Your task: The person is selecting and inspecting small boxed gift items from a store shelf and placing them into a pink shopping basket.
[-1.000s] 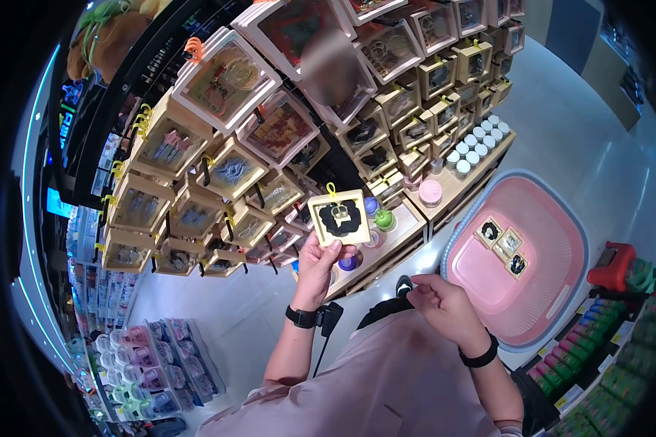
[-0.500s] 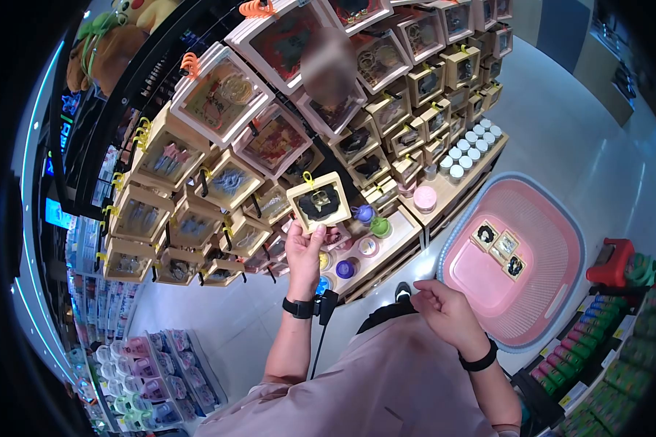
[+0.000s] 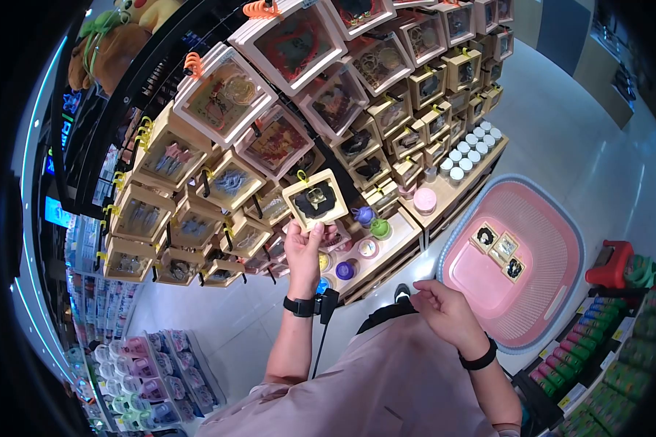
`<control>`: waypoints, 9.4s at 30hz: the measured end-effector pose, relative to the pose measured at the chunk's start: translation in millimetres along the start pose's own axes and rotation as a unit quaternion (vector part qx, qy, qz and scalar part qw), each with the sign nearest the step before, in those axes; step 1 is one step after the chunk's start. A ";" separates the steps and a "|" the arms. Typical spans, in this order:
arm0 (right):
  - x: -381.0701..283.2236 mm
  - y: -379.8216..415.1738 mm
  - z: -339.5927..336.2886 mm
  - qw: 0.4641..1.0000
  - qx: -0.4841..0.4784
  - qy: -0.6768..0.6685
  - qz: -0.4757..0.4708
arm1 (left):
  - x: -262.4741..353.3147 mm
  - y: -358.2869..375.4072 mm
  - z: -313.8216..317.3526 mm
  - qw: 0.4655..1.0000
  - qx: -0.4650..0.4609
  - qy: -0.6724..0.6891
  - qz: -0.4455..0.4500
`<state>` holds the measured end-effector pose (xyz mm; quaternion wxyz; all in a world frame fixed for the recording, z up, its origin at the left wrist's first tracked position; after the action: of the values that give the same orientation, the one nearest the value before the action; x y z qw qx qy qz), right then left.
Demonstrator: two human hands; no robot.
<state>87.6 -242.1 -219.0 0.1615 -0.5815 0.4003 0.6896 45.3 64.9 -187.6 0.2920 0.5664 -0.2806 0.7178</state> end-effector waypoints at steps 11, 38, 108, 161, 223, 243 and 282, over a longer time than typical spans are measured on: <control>2.6 -4.4 -2.5 1.000 -0.001 -0.008 0.010 | -21.2 -36.3 3.2 0.999 0.042 0.012 0.001; -0.4 0.4 -30.1 0.994 0.025 0.059 -0.086 | -51.8 -53.8 -19.7 0.990 0.125 0.061 -0.016; 51.4 24.4 -130.3 0.800 0.106 -0.588 -0.054 | -54.0 125.8 163.7 0.880 -0.403 -0.250 -0.031; -2.7 129.4 -82.3 0.912 -0.109 -0.393 -0.044 | 63.1 247.3 278.7 0.766 -0.526 -0.275 0.246; -57.4 100.7 -38.9 0.861 0.110 0.385 -0.315 | -40.5 90.7 64.0 0.988 -0.113 -0.014 -0.100; -38.3 93.8 -35.1 0.861 0.089 0.418 -0.276 | 47.7 -14.6 25.0 0.987 -0.071 -0.135 0.056; -26.5 86.4 -38.6 0.870 0.091 0.421 -0.238 | 1.2 -59.9 -20.0 0.986 0.081 -0.134 0.060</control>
<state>61.3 -318.4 -163.1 0.1893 -0.8772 0.3407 0.2805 76.2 119.9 -186.1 0.1616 0.6614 -0.2918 0.6718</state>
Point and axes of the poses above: each hand's wrist, its own y-axis away from the middle knuckle, its own z-axis out of the palm, x = y × z, the point moved 10 cm from there along -y, towards the middle knuckle, and after that the axes turned 4 degrees about z, right-handed, at the moved point
